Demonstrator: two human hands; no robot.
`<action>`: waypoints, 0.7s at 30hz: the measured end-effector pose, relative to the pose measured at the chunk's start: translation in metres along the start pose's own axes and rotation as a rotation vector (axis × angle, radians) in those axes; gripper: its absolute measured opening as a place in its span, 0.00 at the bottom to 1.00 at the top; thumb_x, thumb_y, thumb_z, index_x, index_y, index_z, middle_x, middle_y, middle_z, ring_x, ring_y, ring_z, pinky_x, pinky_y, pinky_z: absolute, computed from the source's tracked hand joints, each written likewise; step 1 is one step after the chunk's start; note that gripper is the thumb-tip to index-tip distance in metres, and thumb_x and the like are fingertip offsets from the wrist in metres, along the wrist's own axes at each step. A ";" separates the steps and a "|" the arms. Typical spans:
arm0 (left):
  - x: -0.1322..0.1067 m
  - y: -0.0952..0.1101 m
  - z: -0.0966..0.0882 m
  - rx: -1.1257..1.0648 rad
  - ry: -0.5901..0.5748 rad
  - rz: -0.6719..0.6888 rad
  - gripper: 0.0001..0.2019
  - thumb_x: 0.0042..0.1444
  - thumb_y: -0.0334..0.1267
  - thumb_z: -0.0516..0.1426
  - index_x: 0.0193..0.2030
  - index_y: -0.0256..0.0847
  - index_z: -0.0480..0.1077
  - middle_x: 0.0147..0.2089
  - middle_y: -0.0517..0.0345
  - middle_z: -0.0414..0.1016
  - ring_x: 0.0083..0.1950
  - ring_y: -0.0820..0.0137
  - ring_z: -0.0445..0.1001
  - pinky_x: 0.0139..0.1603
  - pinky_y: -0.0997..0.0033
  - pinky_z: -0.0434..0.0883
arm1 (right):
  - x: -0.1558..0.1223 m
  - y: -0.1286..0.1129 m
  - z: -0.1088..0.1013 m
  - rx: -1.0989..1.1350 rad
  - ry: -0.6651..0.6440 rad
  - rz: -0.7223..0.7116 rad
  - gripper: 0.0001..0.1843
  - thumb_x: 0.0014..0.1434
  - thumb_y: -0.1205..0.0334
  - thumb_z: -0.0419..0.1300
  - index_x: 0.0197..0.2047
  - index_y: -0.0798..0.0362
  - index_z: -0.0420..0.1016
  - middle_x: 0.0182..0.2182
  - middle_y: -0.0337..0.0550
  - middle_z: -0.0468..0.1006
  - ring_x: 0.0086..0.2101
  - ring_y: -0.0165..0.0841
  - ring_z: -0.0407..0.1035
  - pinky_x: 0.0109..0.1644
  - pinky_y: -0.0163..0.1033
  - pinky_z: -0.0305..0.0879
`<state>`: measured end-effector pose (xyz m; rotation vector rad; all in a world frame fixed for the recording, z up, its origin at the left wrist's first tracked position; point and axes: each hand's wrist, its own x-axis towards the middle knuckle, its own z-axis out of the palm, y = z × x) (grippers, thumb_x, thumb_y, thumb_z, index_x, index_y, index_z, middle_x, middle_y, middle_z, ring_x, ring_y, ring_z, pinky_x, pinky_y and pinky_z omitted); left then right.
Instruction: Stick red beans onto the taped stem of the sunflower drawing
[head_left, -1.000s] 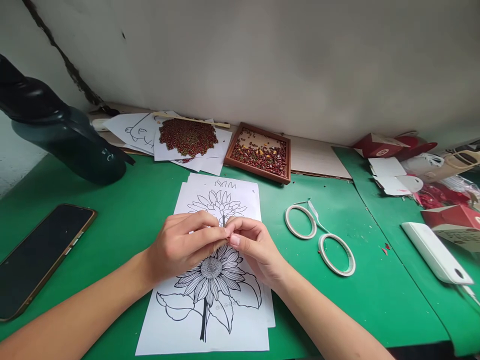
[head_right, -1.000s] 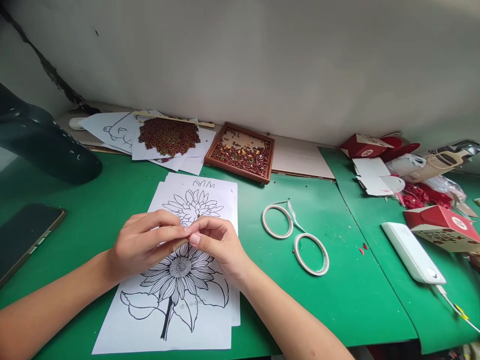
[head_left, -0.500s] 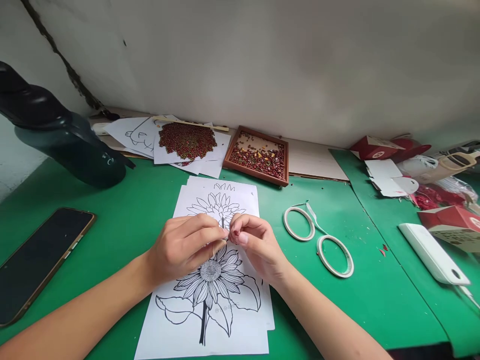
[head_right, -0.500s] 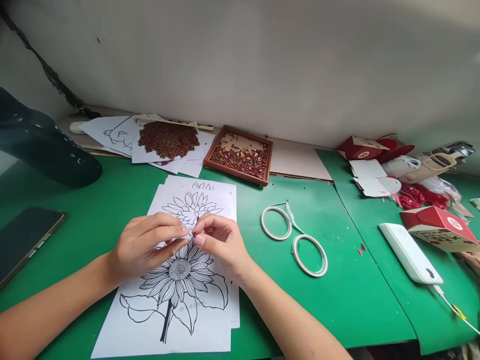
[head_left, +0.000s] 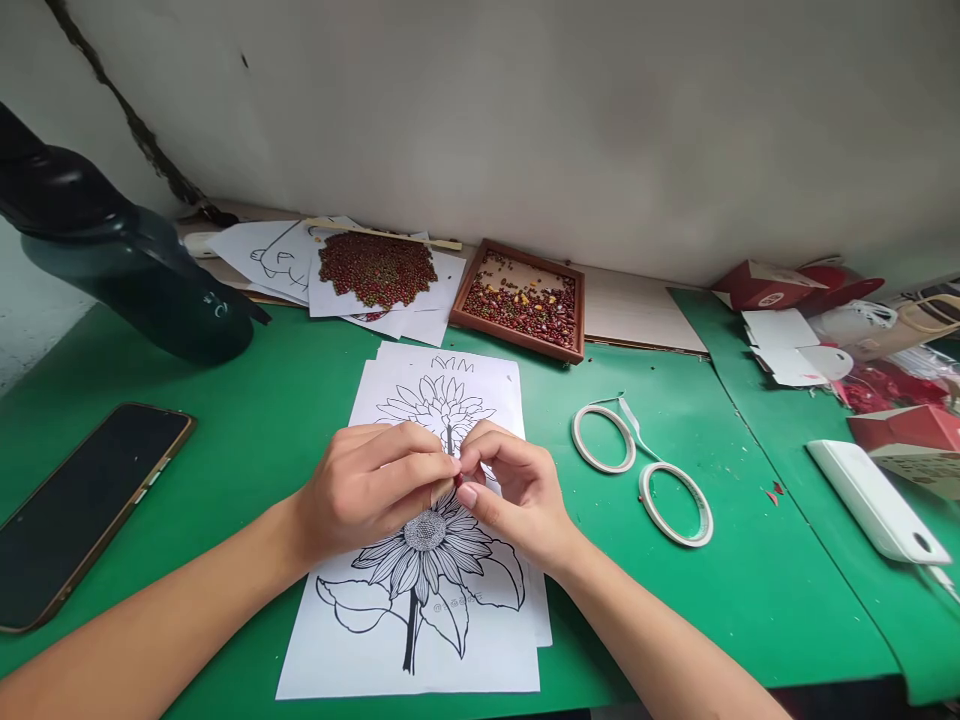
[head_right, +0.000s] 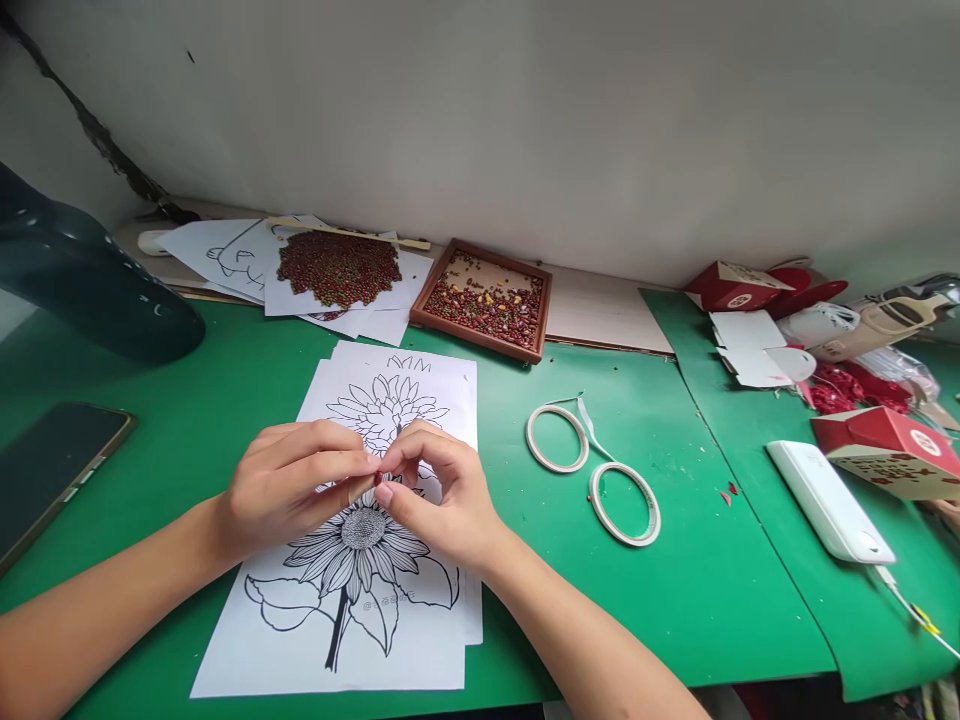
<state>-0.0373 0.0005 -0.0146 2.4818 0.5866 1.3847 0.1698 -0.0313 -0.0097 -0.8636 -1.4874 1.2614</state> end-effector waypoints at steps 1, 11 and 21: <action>0.000 0.000 0.000 0.005 0.001 0.000 0.11 0.63 0.26 0.63 0.50 0.40 0.73 0.40 0.57 0.78 0.35 0.75 0.77 0.34 0.75 0.75 | 0.000 0.000 0.000 -0.003 -0.001 0.002 0.04 0.60 0.61 0.69 0.38 0.49 0.79 0.33 0.40 0.74 0.33 0.32 0.66 0.38 0.41 0.66; 0.001 -0.001 0.001 0.026 -0.020 -0.007 0.07 0.63 0.26 0.63 0.45 0.39 0.74 0.37 0.58 0.77 0.32 0.76 0.74 0.31 0.75 0.72 | 0.003 0.000 0.002 -0.089 0.033 -0.023 0.06 0.66 0.60 0.65 0.36 0.50 0.79 0.31 0.39 0.75 0.33 0.31 0.67 0.38 0.40 0.64; 0.009 -0.025 -0.027 0.088 0.334 -0.224 0.11 0.63 0.24 0.59 0.47 0.42 0.77 0.40 0.59 0.77 0.33 0.75 0.75 0.31 0.72 0.72 | 0.006 0.009 -0.013 -0.078 0.279 0.047 0.12 0.68 0.57 0.63 0.32 0.50 0.74 0.29 0.37 0.69 0.31 0.30 0.61 0.36 0.38 0.58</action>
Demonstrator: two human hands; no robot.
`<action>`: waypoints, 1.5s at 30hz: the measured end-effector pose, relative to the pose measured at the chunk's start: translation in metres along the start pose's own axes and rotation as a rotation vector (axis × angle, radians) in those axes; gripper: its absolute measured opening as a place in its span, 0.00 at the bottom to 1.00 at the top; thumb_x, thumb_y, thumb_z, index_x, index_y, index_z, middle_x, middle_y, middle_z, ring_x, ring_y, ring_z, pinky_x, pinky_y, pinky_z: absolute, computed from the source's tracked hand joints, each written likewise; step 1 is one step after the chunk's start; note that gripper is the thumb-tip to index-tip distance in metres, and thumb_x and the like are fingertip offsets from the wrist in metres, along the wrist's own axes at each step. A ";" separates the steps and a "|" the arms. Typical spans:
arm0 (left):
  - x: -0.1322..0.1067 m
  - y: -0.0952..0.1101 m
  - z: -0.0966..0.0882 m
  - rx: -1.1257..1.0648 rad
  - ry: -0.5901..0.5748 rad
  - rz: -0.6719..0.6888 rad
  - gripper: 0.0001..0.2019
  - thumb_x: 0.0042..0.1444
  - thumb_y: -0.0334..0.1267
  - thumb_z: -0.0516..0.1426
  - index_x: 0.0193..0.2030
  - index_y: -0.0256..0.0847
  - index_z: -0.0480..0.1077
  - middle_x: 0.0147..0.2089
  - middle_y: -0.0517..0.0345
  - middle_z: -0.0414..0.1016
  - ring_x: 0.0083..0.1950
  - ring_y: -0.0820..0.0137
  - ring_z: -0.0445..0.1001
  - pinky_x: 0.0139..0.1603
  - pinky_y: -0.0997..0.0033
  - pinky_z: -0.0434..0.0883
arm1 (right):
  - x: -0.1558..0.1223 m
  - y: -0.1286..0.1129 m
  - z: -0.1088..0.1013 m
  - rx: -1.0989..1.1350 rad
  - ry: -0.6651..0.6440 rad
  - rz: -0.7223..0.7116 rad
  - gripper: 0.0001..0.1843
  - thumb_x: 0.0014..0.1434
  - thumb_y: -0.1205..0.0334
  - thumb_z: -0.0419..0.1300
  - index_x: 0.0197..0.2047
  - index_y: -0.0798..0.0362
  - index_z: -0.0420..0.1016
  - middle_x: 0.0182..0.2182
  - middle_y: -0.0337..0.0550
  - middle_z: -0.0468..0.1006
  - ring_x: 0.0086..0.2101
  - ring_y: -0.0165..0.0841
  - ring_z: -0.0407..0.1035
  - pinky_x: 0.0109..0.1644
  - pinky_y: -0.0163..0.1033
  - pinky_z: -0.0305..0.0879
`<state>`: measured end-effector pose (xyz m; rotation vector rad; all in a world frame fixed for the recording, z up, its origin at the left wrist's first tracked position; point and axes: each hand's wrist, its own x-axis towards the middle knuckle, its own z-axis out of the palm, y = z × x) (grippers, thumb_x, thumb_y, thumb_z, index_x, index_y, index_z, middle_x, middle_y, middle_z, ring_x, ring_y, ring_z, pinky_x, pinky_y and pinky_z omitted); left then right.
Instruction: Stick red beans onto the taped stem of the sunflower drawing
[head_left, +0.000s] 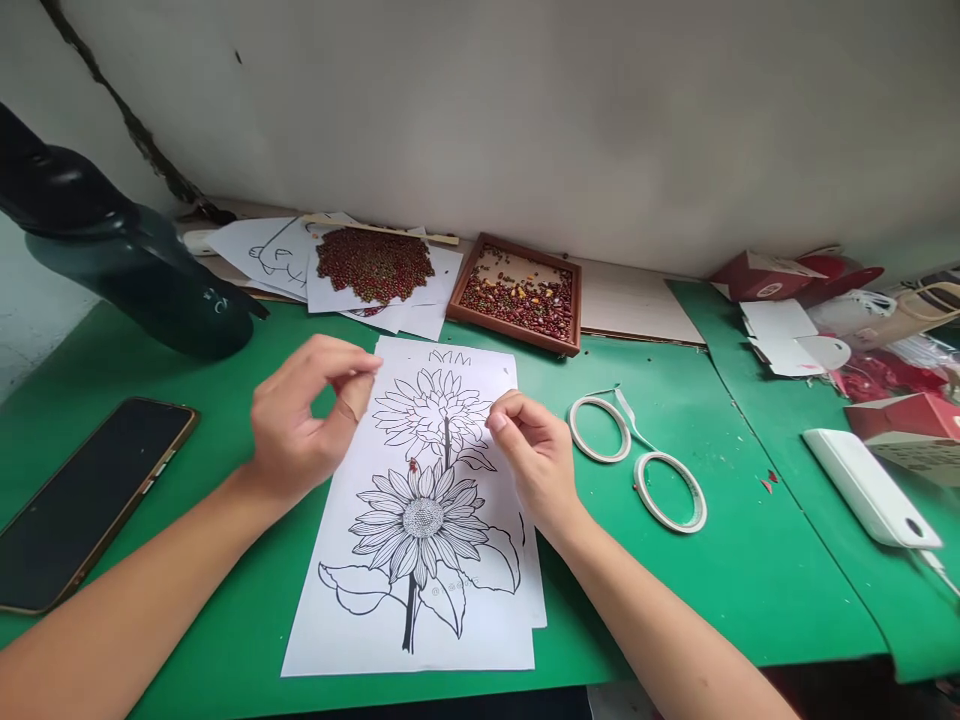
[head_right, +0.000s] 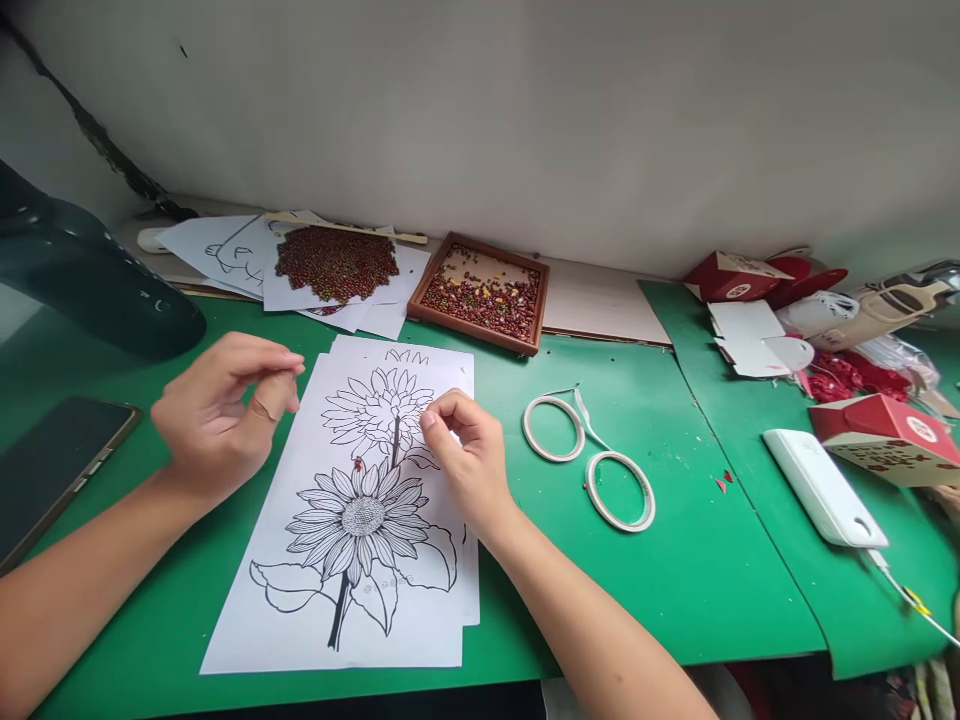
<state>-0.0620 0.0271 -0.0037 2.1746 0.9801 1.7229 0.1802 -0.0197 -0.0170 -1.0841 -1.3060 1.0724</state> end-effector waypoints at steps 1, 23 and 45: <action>0.001 -0.003 -0.001 0.001 0.019 -0.018 0.10 0.63 0.24 0.59 0.46 0.42 0.77 0.39 0.59 0.77 0.32 0.75 0.74 0.31 0.72 0.72 | 0.000 0.001 0.000 -0.006 -0.008 0.002 0.12 0.68 0.57 0.63 0.32 0.50 0.73 0.29 0.37 0.69 0.31 0.30 0.61 0.36 0.38 0.58; -0.021 0.007 0.016 -0.010 -0.433 0.225 0.12 0.62 0.28 0.65 0.51 0.40 0.75 0.40 0.59 0.78 0.35 0.75 0.76 0.34 0.75 0.73 | -0.006 0.000 0.014 0.043 -0.250 0.102 0.09 0.67 0.54 0.65 0.37 0.48 0.81 0.32 0.39 0.74 0.34 0.32 0.66 0.39 0.40 0.63; -0.022 0.009 0.016 -0.010 -0.479 0.210 0.09 0.62 0.25 0.62 0.46 0.40 0.71 0.38 0.59 0.78 0.36 0.73 0.77 0.37 0.74 0.73 | -0.006 0.000 0.016 -0.003 -0.217 0.105 0.10 0.65 0.53 0.66 0.37 0.49 0.81 0.32 0.39 0.75 0.33 0.32 0.67 0.37 0.39 0.64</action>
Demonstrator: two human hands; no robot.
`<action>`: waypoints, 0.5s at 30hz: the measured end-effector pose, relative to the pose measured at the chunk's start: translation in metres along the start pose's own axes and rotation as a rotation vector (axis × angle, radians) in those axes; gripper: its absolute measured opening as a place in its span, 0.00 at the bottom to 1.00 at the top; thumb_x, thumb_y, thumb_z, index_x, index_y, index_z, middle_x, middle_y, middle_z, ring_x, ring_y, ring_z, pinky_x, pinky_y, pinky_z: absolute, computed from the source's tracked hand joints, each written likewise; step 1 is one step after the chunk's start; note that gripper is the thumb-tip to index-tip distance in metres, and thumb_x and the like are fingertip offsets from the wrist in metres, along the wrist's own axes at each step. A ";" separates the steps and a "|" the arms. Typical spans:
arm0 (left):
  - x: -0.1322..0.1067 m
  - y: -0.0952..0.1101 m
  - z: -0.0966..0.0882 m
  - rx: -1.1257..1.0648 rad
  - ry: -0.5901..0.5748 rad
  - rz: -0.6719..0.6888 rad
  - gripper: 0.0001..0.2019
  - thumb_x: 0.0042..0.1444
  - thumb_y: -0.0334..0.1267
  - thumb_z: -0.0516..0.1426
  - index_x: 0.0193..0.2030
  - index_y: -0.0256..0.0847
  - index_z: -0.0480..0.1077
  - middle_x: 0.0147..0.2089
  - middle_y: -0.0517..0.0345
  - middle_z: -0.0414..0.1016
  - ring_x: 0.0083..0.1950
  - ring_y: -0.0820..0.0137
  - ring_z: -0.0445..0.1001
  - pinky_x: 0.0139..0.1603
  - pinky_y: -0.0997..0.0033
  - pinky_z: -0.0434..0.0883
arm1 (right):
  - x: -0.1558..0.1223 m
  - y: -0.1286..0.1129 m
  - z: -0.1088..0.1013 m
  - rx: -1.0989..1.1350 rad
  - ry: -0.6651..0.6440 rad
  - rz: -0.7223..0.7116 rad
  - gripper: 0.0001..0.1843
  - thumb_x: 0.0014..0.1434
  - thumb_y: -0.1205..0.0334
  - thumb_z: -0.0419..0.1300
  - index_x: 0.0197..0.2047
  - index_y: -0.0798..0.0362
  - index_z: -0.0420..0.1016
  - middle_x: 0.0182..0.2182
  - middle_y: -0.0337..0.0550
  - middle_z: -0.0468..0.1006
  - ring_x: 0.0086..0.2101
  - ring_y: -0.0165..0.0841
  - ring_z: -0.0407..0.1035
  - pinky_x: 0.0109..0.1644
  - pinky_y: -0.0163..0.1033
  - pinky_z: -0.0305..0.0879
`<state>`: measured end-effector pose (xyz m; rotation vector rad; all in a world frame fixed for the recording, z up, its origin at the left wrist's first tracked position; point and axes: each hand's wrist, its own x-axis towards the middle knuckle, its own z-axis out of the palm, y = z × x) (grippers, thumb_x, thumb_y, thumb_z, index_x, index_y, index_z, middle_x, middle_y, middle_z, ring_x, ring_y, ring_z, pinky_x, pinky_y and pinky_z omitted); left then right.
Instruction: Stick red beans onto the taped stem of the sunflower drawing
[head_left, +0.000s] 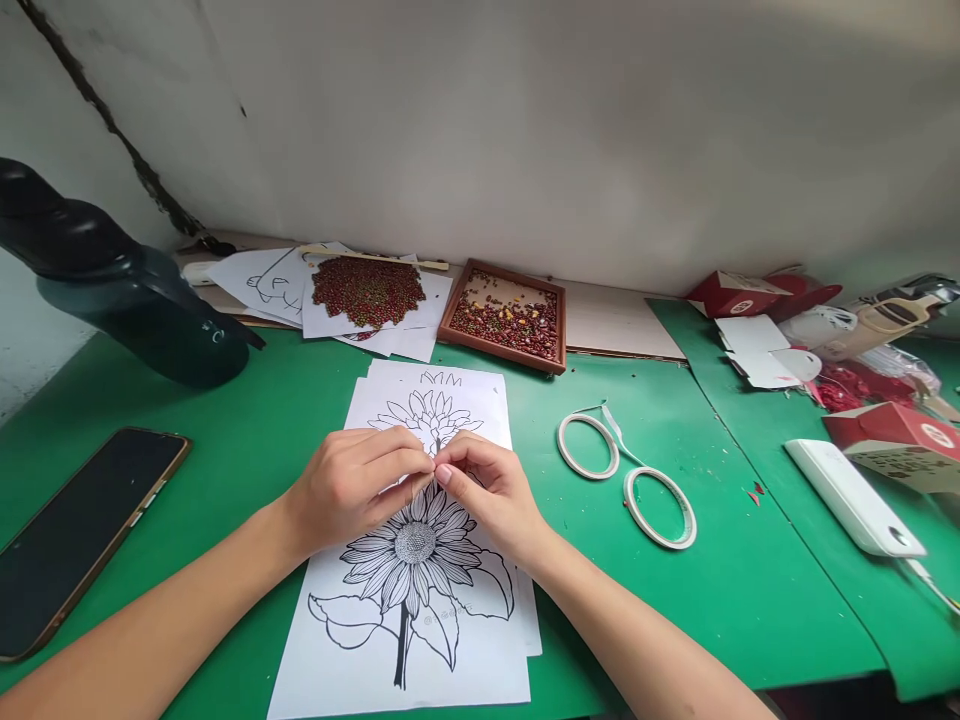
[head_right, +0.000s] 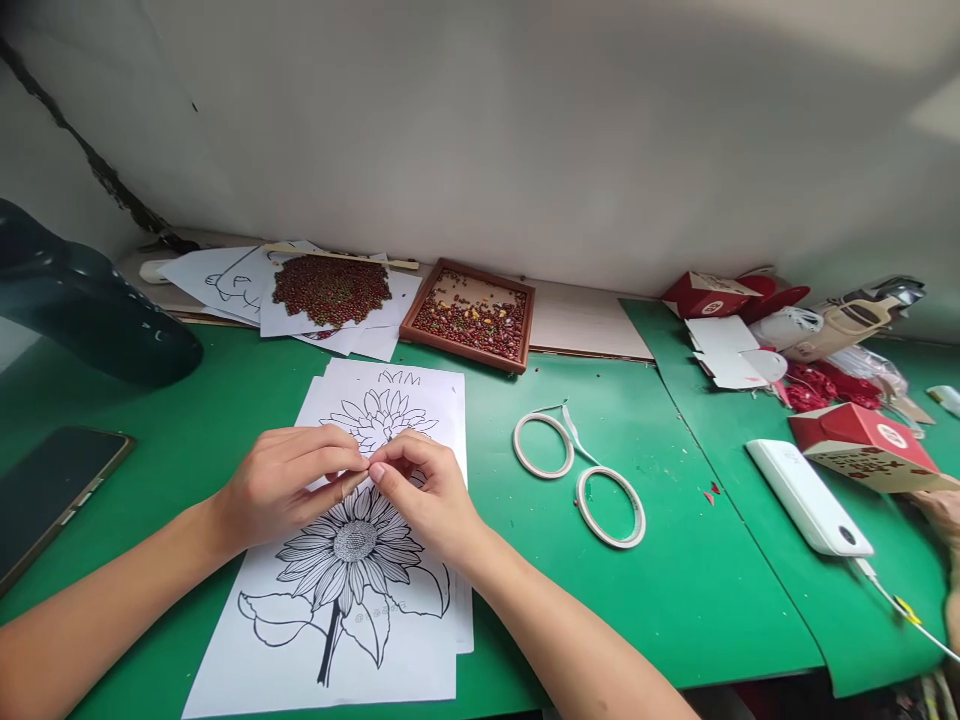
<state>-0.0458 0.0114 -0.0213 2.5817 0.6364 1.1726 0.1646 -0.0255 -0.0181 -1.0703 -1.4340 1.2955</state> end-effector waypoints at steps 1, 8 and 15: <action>0.000 0.000 0.000 -0.002 -0.005 0.000 0.09 0.62 0.25 0.62 0.46 0.40 0.71 0.38 0.59 0.78 0.36 0.73 0.77 0.37 0.74 0.73 | 0.000 0.000 0.000 -0.018 0.001 -0.006 0.10 0.65 0.53 0.66 0.37 0.49 0.81 0.32 0.40 0.74 0.33 0.32 0.66 0.37 0.39 0.64; 0.003 -0.001 -0.002 -0.016 -0.003 -0.016 0.10 0.63 0.25 0.62 0.48 0.40 0.71 0.39 0.60 0.78 0.36 0.74 0.76 0.37 0.74 0.73 | 0.002 -0.004 -0.011 -0.156 0.044 -0.094 0.07 0.66 0.58 0.64 0.37 0.50 0.80 0.32 0.39 0.77 0.33 0.31 0.69 0.37 0.39 0.65; 0.002 -0.008 -0.002 -0.031 0.047 -0.082 0.08 0.65 0.26 0.59 0.48 0.41 0.71 0.38 0.62 0.77 0.30 0.78 0.69 0.32 0.76 0.69 | 0.068 -0.008 -0.099 -0.646 0.432 -0.152 0.11 0.65 0.55 0.62 0.40 0.52 0.81 0.35 0.44 0.81 0.32 0.34 0.70 0.38 0.39 0.66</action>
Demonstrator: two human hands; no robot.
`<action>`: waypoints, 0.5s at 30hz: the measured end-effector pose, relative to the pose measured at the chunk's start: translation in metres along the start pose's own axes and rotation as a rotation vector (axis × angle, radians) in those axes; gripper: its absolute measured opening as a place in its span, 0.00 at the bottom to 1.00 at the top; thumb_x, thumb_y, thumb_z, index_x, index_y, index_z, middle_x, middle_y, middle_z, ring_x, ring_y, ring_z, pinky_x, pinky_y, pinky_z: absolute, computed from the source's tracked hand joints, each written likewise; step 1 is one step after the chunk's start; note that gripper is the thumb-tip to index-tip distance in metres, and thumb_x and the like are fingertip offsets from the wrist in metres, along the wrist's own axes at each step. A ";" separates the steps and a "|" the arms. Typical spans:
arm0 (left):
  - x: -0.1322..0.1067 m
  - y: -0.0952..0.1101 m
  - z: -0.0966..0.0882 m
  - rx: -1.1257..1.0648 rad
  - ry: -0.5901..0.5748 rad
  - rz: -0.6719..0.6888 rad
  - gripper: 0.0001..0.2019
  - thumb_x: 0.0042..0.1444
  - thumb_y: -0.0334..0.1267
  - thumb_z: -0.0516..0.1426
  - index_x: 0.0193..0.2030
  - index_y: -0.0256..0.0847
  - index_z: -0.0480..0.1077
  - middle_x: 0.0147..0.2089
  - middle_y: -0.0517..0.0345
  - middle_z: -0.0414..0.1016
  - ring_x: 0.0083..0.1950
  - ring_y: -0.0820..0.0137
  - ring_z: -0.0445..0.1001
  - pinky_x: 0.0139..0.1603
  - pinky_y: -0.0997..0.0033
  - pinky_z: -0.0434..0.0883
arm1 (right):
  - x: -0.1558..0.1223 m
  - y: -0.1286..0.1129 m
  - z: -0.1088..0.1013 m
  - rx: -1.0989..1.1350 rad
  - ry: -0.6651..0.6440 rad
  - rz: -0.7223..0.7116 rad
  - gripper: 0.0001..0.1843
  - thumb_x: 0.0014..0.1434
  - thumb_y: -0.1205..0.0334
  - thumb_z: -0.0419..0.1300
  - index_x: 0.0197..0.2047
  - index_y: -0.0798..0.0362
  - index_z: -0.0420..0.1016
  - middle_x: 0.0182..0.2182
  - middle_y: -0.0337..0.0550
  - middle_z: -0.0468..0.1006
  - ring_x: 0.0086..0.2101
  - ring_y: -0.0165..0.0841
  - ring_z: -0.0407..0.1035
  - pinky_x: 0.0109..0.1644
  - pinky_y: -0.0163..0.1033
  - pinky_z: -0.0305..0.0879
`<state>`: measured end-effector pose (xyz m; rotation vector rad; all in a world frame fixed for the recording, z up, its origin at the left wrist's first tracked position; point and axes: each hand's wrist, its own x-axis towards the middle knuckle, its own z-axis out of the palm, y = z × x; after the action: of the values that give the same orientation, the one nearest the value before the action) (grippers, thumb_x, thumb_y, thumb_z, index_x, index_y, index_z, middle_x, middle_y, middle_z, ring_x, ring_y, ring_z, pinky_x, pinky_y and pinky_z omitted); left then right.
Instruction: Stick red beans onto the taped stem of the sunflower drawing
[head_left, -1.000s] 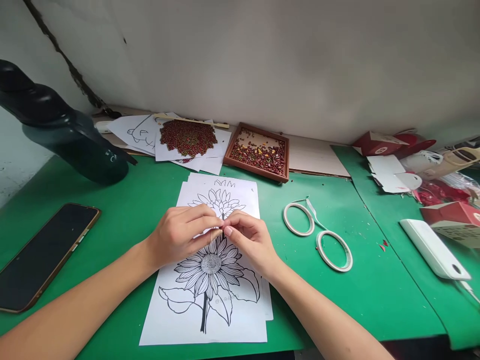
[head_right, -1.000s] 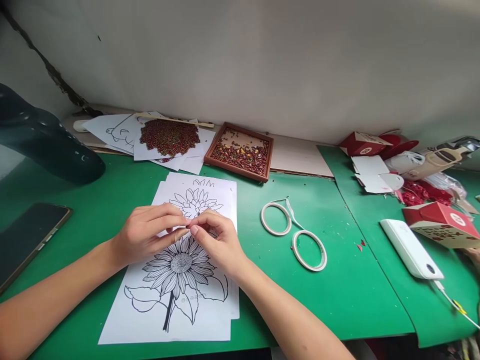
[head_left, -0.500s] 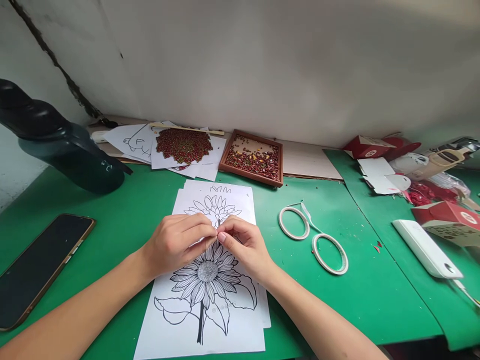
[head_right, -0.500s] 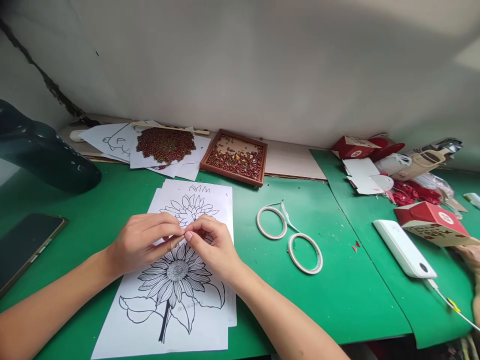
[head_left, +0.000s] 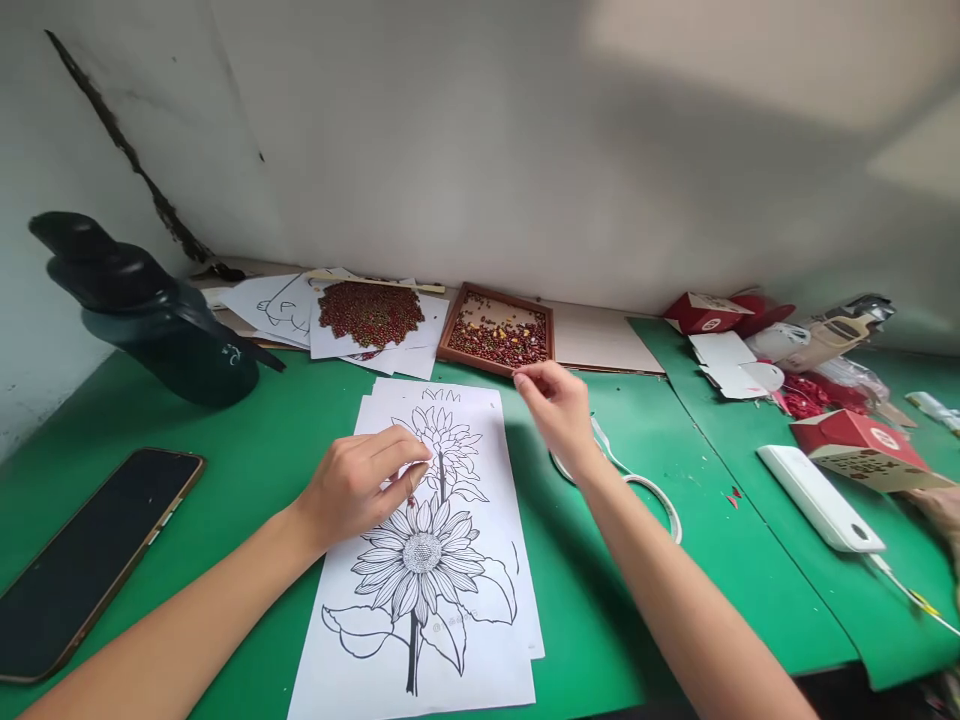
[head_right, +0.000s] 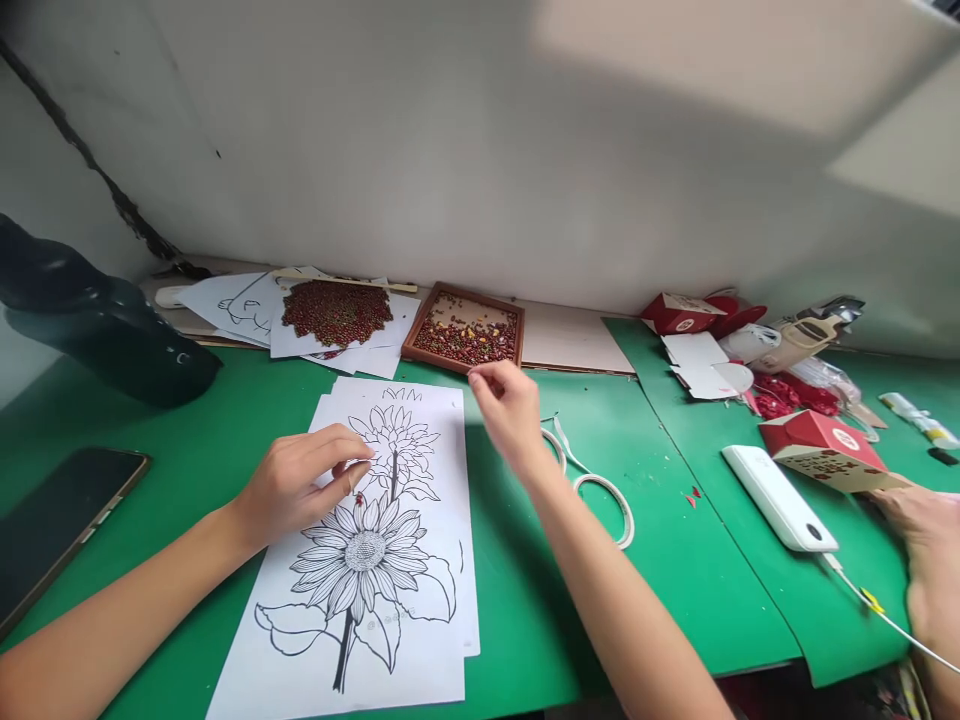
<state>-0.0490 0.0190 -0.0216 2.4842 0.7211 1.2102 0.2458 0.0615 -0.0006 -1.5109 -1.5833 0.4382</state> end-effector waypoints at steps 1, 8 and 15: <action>0.000 -0.001 0.000 -0.002 0.006 -0.006 0.08 0.65 0.26 0.59 0.48 0.42 0.71 0.38 0.62 0.77 0.29 0.78 0.69 0.32 0.76 0.68 | 0.017 0.007 -0.004 -0.131 0.001 -0.008 0.11 0.65 0.56 0.60 0.40 0.53 0.82 0.37 0.46 0.82 0.34 0.35 0.71 0.40 0.39 0.66; -0.002 -0.008 -0.003 0.014 0.029 -0.053 0.05 0.68 0.30 0.55 0.46 0.42 0.72 0.39 0.61 0.79 0.28 0.79 0.68 0.32 0.76 0.68 | 0.094 0.030 -0.009 -0.504 -0.178 0.067 0.18 0.65 0.56 0.57 0.45 0.57 0.85 0.42 0.50 0.86 0.43 0.41 0.76 0.43 0.37 0.65; -0.001 -0.011 -0.005 0.013 0.070 -0.078 0.07 0.68 0.29 0.54 0.44 0.42 0.73 0.38 0.61 0.79 0.29 0.78 0.70 0.32 0.75 0.68 | 0.131 0.017 0.002 -0.643 -0.439 0.032 0.16 0.61 0.64 0.62 0.49 0.55 0.87 0.46 0.48 0.86 0.45 0.38 0.78 0.46 0.34 0.67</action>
<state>-0.0568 0.0279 -0.0246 2.4105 0.8378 1.2739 0.2712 0.1877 0.0300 -2.0150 -2.1862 0.3008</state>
